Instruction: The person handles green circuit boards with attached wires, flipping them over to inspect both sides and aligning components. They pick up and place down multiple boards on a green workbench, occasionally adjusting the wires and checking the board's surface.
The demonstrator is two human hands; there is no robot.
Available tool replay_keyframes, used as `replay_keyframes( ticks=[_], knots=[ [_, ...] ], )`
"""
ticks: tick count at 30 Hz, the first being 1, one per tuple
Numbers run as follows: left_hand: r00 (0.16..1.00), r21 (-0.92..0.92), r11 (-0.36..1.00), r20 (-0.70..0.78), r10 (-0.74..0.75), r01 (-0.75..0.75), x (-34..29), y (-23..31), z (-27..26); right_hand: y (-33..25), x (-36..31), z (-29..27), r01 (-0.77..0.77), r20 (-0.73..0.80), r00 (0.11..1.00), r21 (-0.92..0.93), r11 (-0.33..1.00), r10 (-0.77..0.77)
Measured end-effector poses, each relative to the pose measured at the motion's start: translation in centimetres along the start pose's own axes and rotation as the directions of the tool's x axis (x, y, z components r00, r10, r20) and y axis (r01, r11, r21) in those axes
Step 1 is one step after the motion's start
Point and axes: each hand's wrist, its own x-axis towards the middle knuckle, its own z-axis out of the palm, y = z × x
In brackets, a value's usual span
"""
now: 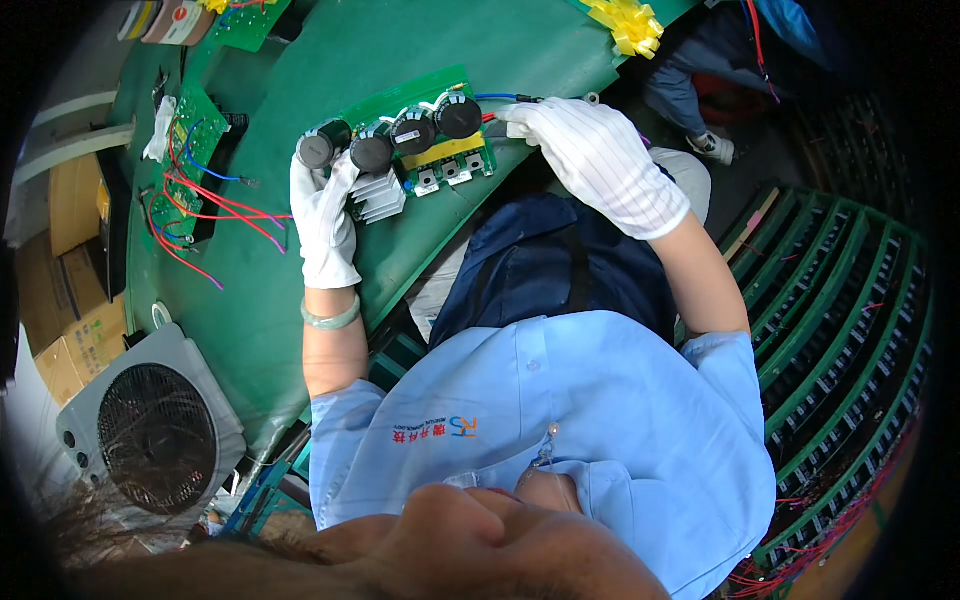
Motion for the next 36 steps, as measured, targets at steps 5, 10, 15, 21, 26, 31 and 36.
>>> replay_keyframes(
  ticks=[5,10,15,21,26,31,36],
  knots=[
    [1.000,0.008,1.000,0.019,0.004,-0.004,0.1,0.1,0.2,0.0,1.0,1.4,-0.085,-0.090,0.993,-0.086,0.993,0.077],
    [1.000,0.025,1.000,0.006,-0.009,0.009,-0.1,0.2,0.2,0.3,1.1,1.6,-0.082,-0.091,0.993,-0.082,0.993,0.074],
    [0.999,-0.015,0.999,-0.018,-0.038,0.037,-0.2,0.1,0.5,1.2,1.1,2.1,-0.031,-0.076,0.997,-0.064,0.997,0.026],
    [0.999,0.017,0.999,-0.031,-0.031,0.032,-0.2,0.4,0.6,1.8,1.5,1.8,0.001,-0.004,1.000,-0.011,1.000,-0.001],
    [0.999,0.021,1.000,-0.044,0.020,-0.019,-0.2,-0.2,0.7,2.1,1.5,2.4,0.015,-0.004,1.000,0.042,0.999,-0.015],
    [0.999,0.025,1.000,-0.041,0.007,-0.006,-0.1,-0.2,0.7,1.3,2.1,2.5,-0.033,0.051,0.998,0.054,0.998,0.030],
    [0.998,0.037,0.997,-0.003,0.069,-0.069,0.0,-0.4,0.5,-1.2,2.1,2.3,-0.051,-0.049,0.998,-0.030,0.998,0.050]
  ],
)
